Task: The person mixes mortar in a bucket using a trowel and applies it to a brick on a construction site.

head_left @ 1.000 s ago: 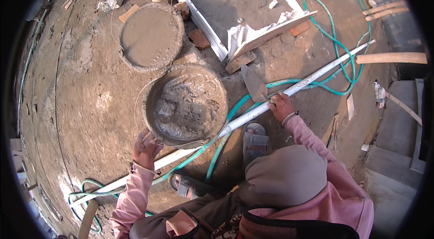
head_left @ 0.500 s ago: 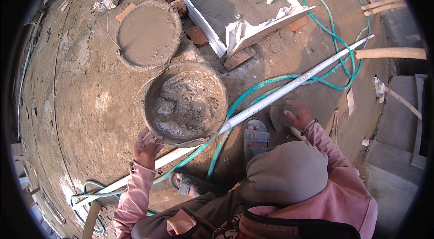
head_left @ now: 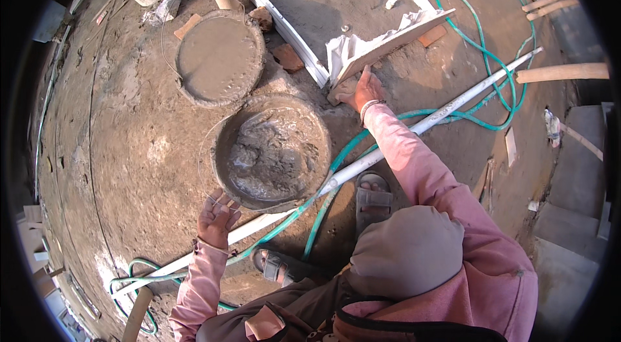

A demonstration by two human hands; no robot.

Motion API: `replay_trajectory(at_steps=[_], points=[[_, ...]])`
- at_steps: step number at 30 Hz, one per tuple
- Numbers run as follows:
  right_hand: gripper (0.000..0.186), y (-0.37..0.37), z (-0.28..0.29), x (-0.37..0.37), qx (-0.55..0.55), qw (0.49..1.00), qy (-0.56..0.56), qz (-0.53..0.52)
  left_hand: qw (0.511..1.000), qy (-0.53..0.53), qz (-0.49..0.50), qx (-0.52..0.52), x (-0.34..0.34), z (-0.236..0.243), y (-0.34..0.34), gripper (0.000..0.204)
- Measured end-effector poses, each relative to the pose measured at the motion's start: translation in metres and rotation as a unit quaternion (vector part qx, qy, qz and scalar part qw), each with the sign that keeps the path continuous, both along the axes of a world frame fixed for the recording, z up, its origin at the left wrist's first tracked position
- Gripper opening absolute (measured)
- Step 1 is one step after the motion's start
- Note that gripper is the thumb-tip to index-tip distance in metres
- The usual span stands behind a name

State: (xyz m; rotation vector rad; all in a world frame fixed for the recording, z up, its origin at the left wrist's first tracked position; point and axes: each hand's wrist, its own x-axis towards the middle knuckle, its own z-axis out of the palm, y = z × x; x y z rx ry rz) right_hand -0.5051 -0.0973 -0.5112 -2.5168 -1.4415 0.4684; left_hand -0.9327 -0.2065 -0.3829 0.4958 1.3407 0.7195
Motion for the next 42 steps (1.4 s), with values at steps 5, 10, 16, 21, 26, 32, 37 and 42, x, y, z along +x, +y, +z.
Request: replay_trajectory(at_steps=[5,10,16,21,26,32,37,42], points=[[0.109,0.002,0.003,-0.009,0.019,0.999,0.025,-0.023,1.0,0.004,-0.002,0.0,-0.004,-0.001,0.001,0.041],[0.096,-0.019,0.016,-0.005,0.115,0.993,0.029,-0.017,1.0,0.004,-0.005,0.011,0.003,-0.002,0.0,0.04],[0.09,-0.06,0.061,0.039,0.225,0.974,0.032,0.014,1.0,0.01,-0.012,0.009,-0.005,0.004,0.001,0.039],[0.083,-0.086,0.078,0.154,0.193,0.98,-0.031,-0.047,0.999,0.006,-0.034,0.008,-0.003,-0.004,0.01,0.034],[0.088,-0.075,0.064,0.276,0.152,0.977,-0.103,-0.108,0.996,0.022,-0.086,-0.011,-0.016,-0.01,0.018,0.031],[0.102,-0.074,0.057,0.362,0.143,0.983,0.008,-0.114,0.977,0.104,-0.179,-0.052,-0.025,-0.003,0.034,0.029],[0.097,-0.047,0.032,0.417,-0.026,0.999,-0.023,0.004,0.969,0.145,-0.184,-0.08,-0.013,0.004,0.04,0.022],[0.096,0.056,0.01,0.409,-0.052,0.998,0.008,-0.038,0.955,0.194,-0.181,-0.129,-0.019,0.006,0.04,0.021]])
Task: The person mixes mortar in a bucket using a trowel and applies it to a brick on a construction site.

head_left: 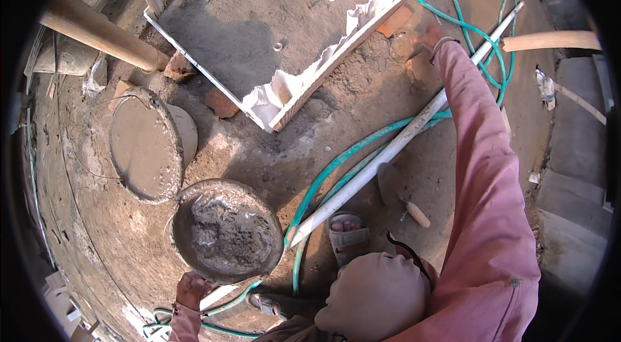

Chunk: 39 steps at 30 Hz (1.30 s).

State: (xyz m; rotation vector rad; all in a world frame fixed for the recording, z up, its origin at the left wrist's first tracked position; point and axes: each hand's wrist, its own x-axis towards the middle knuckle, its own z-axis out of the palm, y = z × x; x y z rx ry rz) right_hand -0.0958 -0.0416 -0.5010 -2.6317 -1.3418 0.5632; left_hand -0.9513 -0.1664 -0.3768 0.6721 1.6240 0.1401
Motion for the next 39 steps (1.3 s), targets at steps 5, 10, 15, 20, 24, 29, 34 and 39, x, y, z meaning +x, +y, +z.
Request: replay_trajectory(at_steps=[5,10,15,20,24,29,34,39], points=[[0.084,0.053,-0.055,0.016,0.234,0.972,-0.001,-0.017,0.999,-0.008,0.03,-0.018,0.011,-0.004,0.007,0.022],[0.07,0.059,-0.067,0.004,0.245,0.968,0.009,0.052,0.998,-0.004,0.057,-0.013,0.006,-0.007,0.001,0.021],[0.059,0.056,-0.064,0.0,0.232,0.967,0.096,0.03,0.997,-0.022,0.076,-0.018,0.015,-0.003,0.004,0.02],[0.056,0.05,-0.077,0.016,0.21,0.975,-0.042,-0.056,0.995,-0.057,0.078,-0.031,0.008,-0.009,0.007,0.023],[0.056,0.026,-0.028,-0.015,0.283,0.947,-0.147,-0.038,0.995,-0.024,0.096,-0.017,0.01,-0.001,0.0,0.025],[0.072,-0.051,0.033,0.028,0.313,0.922,-0.17,-0.153,0.991,-0.088,0.105,0.006,0.005,-0.011,-0.003,0.029],[0.061,-0.146,0.047,0.036,0.05,0.934,-0.336,-0.108,0.989,-0.123,0.081,0.001,0.003,-0.015,0.0,0.029],[0.054,-0.261,0.072,-0.176,-0.147,0.979,0.088,0.112,0.989,-0.113,0.097,0.012,0.006,0.001,-0.006,0.025]])
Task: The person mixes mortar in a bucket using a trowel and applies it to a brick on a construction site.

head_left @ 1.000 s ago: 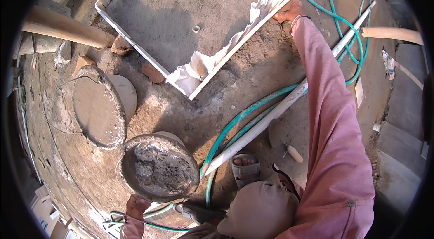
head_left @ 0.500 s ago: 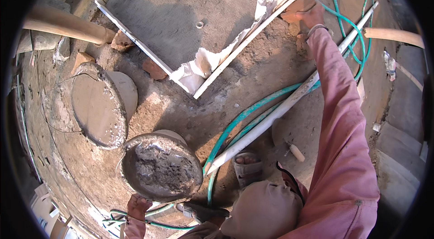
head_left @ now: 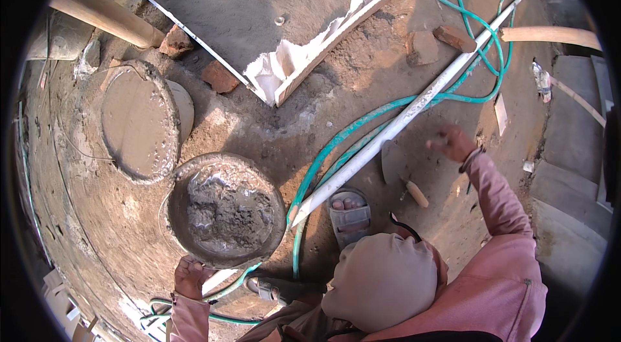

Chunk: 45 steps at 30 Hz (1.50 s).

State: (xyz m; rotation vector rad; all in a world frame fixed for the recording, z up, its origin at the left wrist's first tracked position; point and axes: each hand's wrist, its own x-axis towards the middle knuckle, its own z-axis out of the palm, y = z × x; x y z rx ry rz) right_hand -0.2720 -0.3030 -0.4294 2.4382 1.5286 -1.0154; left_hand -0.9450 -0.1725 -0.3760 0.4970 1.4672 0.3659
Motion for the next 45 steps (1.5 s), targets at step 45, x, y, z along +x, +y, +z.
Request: replay_trajectory(at_steps=[45], points=[[0.03,0.158,0.147,-0.326,-0.011,0.858,-0.067,0.509,0.969,-0.188,0.029,0.157,0.053,0.014,-0.028,0.059]])
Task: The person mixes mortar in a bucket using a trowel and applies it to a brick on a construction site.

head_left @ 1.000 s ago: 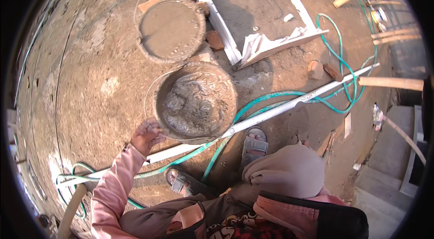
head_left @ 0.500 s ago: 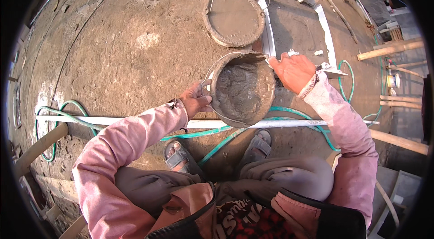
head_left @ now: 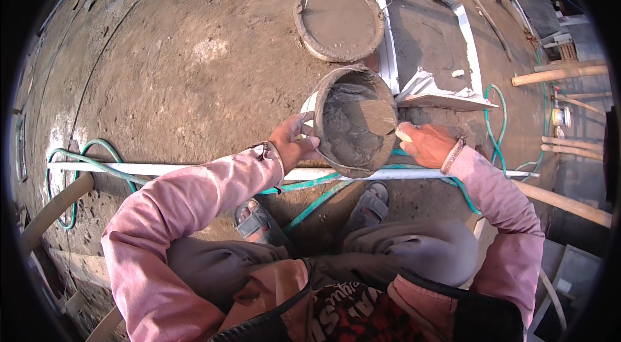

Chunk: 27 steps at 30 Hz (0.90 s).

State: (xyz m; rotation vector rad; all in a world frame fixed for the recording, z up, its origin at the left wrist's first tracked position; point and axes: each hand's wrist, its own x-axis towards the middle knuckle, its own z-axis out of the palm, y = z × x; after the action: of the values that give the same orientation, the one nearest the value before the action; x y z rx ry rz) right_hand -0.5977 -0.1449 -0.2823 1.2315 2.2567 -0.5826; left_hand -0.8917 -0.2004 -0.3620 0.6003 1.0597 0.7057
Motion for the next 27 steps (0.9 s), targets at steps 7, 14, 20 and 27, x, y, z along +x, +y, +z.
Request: replay_trajectory(at_steps=[7,14,20,27], points=[[0.026,-0.037,-0.016,-0.019,-0.243,0.93,0.181,-0.208,1.0,-0.023,0.017,-0.01,0.009,-0.004,-0.007,0.057],[0.022,-0.029,-0.023,-0.035,-0.4,0.825,0.212,-0.34,1.0,-0.022,0.005,0.009,0.014,-0.011,-0.018,0.06],[0.032,-0.044,-0.025,0.004,-0.47,0.729,0.297,-0.399,0.999,0.016,-0.048,0.016,0.013,-0.007,-0.019,0.059],[0.043,-0.065,-0.001,0.057,-0.398,0.703,0.38,-0.45,0.999,0.034,0.019,-0.03,-0.025,-0.024,-0.008,0.056]])
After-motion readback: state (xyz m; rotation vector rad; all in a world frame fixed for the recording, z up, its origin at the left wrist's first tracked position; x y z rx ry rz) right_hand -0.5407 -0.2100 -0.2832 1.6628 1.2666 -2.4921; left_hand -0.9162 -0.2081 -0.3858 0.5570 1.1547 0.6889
